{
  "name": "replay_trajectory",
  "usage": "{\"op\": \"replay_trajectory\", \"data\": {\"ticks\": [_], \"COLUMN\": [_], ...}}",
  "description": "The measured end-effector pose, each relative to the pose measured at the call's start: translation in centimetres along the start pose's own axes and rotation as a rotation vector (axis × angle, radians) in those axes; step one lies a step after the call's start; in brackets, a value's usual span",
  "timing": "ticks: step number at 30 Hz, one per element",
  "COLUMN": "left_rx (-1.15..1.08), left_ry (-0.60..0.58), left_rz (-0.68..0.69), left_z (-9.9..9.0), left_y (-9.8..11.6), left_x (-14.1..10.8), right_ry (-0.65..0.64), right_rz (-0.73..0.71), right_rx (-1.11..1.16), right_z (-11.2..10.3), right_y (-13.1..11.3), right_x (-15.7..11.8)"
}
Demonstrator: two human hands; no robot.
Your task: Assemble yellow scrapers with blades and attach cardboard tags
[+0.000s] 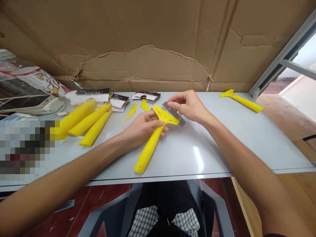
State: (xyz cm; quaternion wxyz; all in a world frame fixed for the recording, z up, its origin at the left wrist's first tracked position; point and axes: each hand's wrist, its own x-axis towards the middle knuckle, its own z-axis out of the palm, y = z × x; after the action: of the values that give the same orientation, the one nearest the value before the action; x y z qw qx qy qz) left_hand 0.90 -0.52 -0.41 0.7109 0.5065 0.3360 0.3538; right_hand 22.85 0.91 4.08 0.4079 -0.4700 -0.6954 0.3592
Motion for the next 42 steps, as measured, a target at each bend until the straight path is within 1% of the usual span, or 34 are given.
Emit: {"op": "replay_trajectory", "data": {"ticks": [10,34,42], "left_rx": [0.022,0.032,-0.007], "left_ry": [-0.006,-0.01,-0.025], "left_rz": [-0.001,-0.006,0.03], "left_z": [0.07,0.11,0.19], "left_y": [0.03,0.11,0.26], "left_x": [-0.09,-0.06,-0.2], "right_ry": [-0.015,-0.035,-0.018], "right_rz": [-0.041,-0.035,-0.052], "right_rx": [-0.079,-0.063,-0.006], "right_z": [-0.01,0.06,-0.08], "right_y": [0.08,-0.12,-0.43], "right_x": [0.08,0.03,-0.16]}}
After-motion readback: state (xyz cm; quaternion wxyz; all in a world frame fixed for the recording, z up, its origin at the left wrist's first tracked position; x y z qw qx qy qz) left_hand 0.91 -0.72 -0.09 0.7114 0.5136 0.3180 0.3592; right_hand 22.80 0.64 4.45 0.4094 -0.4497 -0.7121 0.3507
